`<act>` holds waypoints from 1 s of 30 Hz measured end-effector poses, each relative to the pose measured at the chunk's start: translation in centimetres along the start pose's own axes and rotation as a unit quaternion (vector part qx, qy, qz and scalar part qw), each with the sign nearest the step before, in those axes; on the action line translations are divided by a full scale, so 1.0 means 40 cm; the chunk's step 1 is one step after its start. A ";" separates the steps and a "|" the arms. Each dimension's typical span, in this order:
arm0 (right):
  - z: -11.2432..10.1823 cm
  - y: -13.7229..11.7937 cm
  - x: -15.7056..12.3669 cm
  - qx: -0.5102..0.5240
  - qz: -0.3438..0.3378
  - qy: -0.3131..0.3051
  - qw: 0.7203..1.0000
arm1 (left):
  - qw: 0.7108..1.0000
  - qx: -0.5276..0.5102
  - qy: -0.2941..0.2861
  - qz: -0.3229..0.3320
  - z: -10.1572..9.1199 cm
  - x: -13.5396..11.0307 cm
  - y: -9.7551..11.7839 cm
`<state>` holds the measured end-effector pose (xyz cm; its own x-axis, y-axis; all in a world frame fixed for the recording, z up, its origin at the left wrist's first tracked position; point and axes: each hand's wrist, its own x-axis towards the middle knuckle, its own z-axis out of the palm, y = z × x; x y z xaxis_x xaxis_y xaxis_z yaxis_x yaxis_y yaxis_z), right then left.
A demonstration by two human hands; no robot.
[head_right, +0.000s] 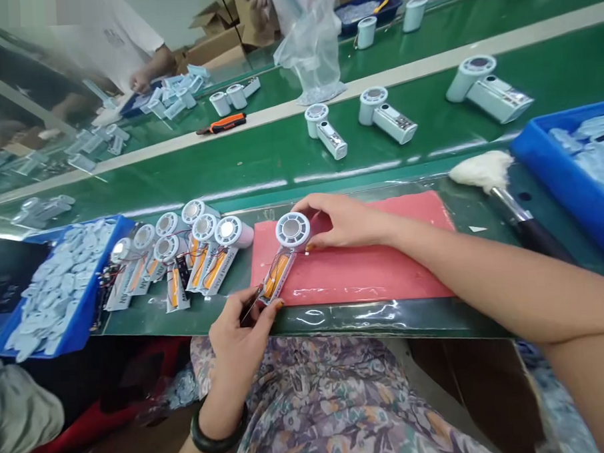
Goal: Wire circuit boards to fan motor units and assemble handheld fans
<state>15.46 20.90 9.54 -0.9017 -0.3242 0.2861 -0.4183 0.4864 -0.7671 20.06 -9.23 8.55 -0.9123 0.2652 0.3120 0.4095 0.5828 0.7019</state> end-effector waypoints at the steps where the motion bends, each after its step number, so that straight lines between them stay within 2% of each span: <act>1: -0.003 0.019 -0.003 0.014 -0.003 -0.002 1.000 | 1.000 -0.014 -0.013 -0.014 0.005 0.007 0.003; 4: -0.001 0.059 0.001 0.039 -0.023 -0.033 0.998 | 0.995 -0.076 -0.017 -0.065 -0.010 0.032 0.011; 7: -0.003 0.071 0.008 0.053 -0.043 -0.036 0.997 | 0.989 -0.113 0.040 -0.085 -0.031 0.070 0.028; 9: -0.005 0.071 0.009 0.048 -0.069 0.013 0.996 | 0.990 -0.111 0.055 -0.068 -0.029 0.095 0.043; 13: 0.000 0.054 0.004 -0.026 -0.128 0.158 0.979 | 0.995 -0.084 -0.016 -0.057 0.000 0.112 0.065; 16: 0.012 0.022 0.001 -0.055 -0.147 0.195 0.968 | 0.995 -0.054 -0.052 -0.072 0.013 0.103 0.063; 19: 0.029 -0.014 0.000 -0.064 -0.161 0.183 0.968 | 0.992 -0.052 -0.078 -0.090 0.013 0.097 0.048; 23: 0.053 -0.047 0.003 -0.086 -0.180 0.120 0.973 | 0.988 -0.087 -0.076 -0.104 0.007 0.112 0.032; 27: 0.057 -0.065 0.008 -0.098 -0.177 0.108 0.973 | 0.992 -0.099 -0.053 -0.065 0.008 0.153 0.038; 30: 0.039 -0.071 0.001 -0.120 -0.174 0.093 0.973 | 0.996 -0.077 -0.032 -0.033 0.020 0.195 0.035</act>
<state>16.78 18.24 10.84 -0.6953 -0.3614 0.6213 -0.6956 0.5558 -0.4552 13.51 -5.74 11.45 -0.9331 0.2813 0.2241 0.3385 0.4765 0.8114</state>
